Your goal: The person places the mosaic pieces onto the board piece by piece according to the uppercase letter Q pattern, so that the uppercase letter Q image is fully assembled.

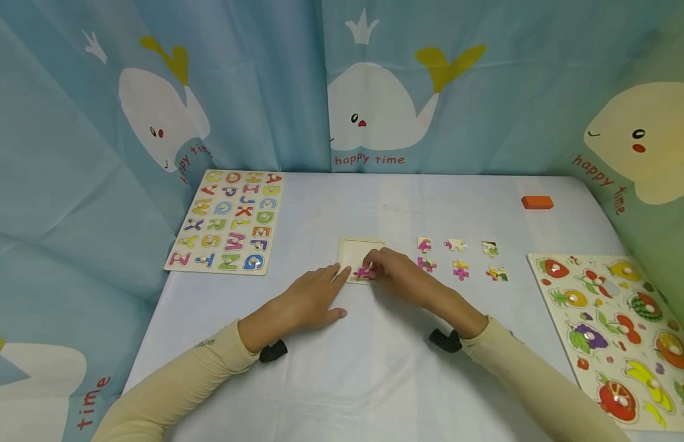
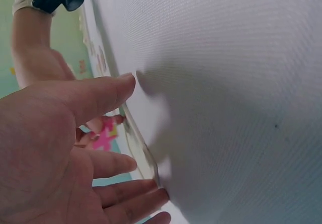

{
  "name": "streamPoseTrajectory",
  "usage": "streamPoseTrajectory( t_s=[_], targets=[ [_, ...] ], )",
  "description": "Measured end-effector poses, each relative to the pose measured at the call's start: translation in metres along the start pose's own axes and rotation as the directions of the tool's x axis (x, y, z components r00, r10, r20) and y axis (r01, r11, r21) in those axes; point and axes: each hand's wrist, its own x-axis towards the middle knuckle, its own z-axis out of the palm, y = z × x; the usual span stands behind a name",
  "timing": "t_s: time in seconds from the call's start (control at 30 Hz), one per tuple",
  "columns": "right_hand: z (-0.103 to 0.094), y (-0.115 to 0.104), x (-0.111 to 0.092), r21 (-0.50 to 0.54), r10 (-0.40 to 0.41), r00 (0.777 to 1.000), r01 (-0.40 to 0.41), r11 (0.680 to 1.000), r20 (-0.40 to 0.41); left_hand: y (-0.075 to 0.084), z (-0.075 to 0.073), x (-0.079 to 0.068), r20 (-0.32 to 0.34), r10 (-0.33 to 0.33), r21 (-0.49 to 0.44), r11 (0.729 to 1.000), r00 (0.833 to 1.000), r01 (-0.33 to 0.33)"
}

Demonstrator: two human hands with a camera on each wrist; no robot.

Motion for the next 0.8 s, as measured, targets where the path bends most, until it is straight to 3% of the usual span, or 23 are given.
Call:
streamPoseTrajectory(
  t_s=[0.27, 0.57, 0.8],
  targets=[
    [-0.026, 0.000, -0.019, 0.032, 0.079, 0.997, -0.079, 0.996, 0.009, -0.002, 0.000, 0.001, 0.028, -0.036, -0.024, 0.999, 0.999, 0.037],
    [-0.066, 0.028, -0.065, 0.022, 0.244, 0.970, -0.244, 0.970, 0.005, -0.002, -0.002, -0.001, 0.034, -0.031, -0.030, 0.999, 0.999, 0.032],
    [-0.087, 0.054, -0.104, 0.003, 0.308, 0.952, -0.308, 0.952, 0.005, -0.002, 0.000, -0.001, 0.031, -0.024, -0.009, 1.000, 0.999, 0.024]
  ],
)
